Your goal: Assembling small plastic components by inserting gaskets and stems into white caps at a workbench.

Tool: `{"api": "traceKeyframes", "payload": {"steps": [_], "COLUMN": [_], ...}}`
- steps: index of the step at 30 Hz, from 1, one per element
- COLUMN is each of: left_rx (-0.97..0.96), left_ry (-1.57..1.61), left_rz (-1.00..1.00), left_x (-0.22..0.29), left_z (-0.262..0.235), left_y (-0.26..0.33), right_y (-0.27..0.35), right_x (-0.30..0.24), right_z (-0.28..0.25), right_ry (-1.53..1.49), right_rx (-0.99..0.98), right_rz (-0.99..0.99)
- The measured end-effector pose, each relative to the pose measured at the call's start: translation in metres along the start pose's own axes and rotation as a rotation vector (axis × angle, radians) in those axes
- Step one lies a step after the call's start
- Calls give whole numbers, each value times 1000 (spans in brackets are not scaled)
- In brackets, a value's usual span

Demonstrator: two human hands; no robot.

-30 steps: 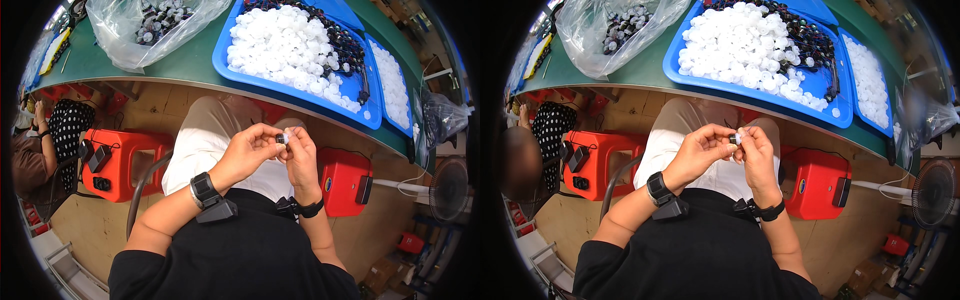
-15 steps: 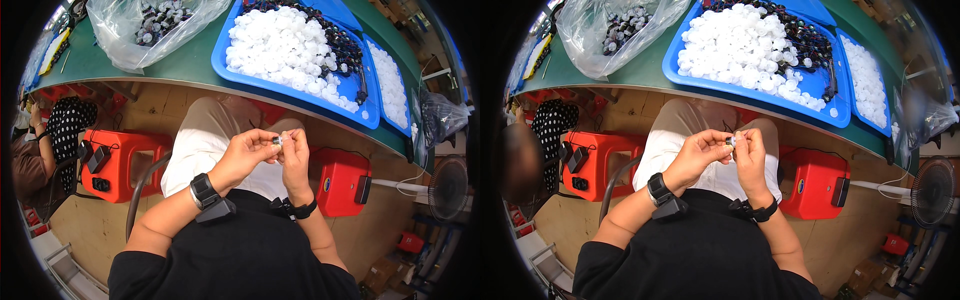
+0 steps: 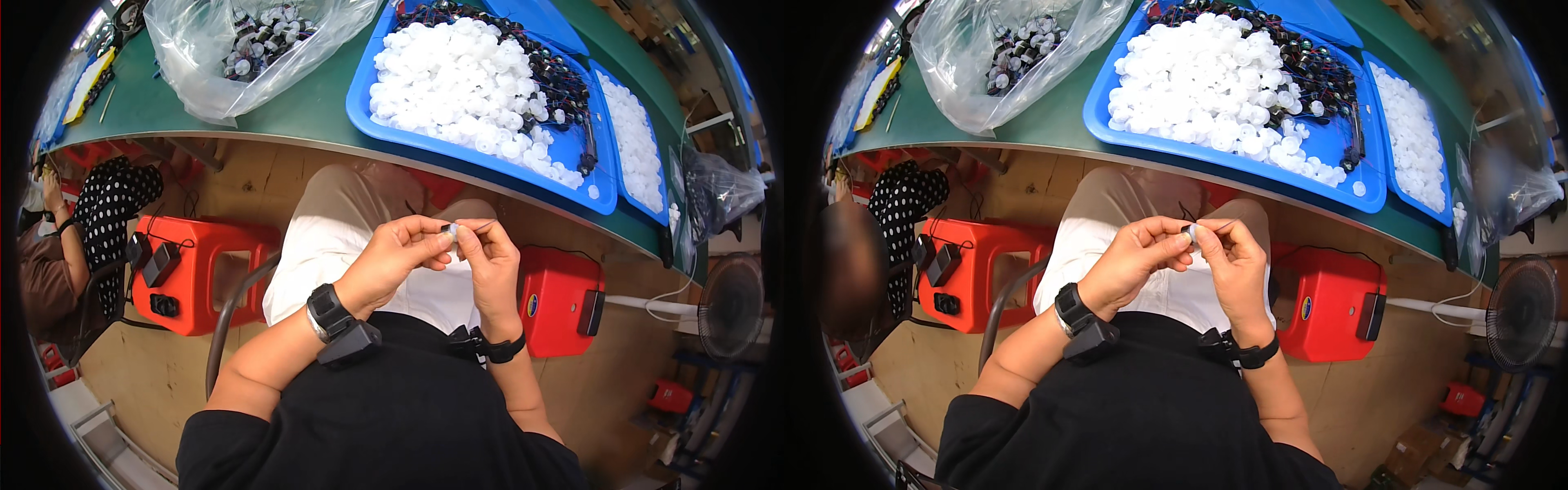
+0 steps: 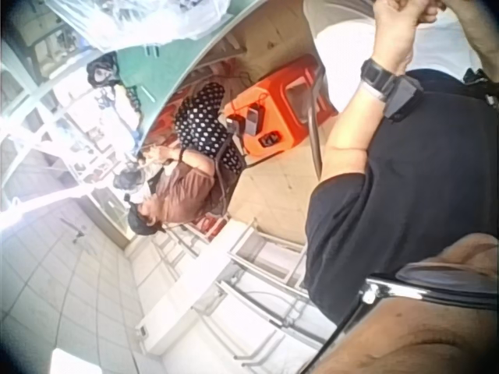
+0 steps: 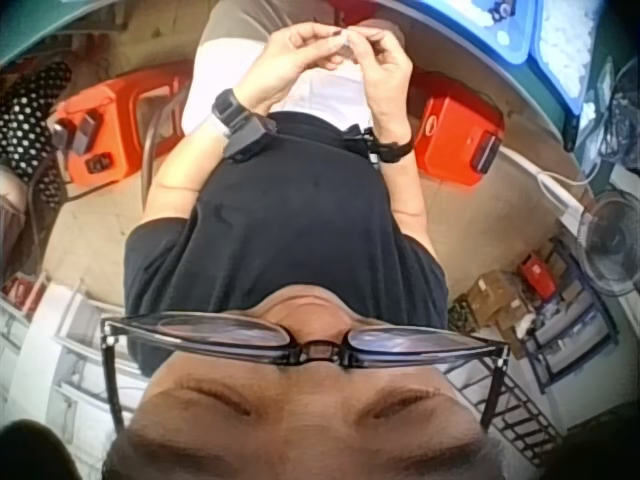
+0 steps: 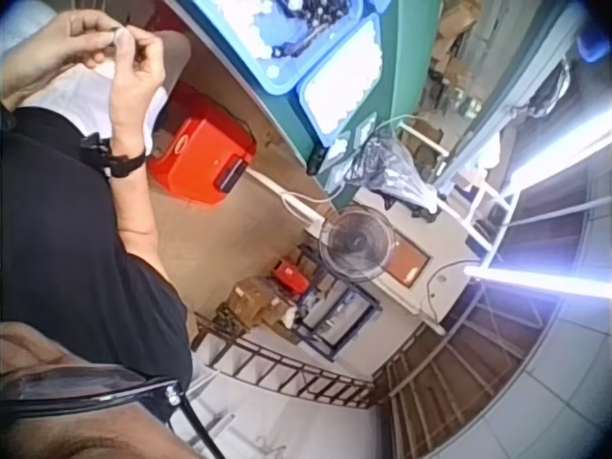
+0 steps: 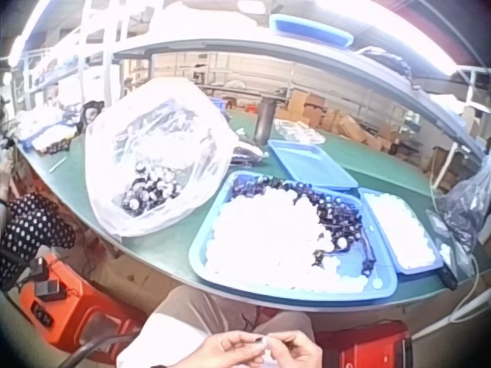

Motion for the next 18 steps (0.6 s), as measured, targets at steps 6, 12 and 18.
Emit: {"api": "traceKeyframes", "payload": {"steps": [6, 12, 18], "left_rx": [47, 25, -29], "left_ry": [-412, -223, 135], "left_rz": [91, 122, -97], "left_x": [6, 5, -9], "left_z": [2, 3, -10], "left_y": [4, -3, -8], "right_y": [-6, -3, -2], "right_x": [2, 8, -9], "right_z": [-3, -1, 1], "right_ry": [32, -47, 272], "right_rx": [-157, 6, 41], "right_rz": [104, 97, -247]}}
Point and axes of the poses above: each hand's wrist, its own y-axis away from the middle knuckle, its own z-axis out of the palm, x = y × z, the point moved 6 cm from there along -y, towards the middle knuckle, and after that the axes turned 15 degrees about y, right-handed, at the moved point
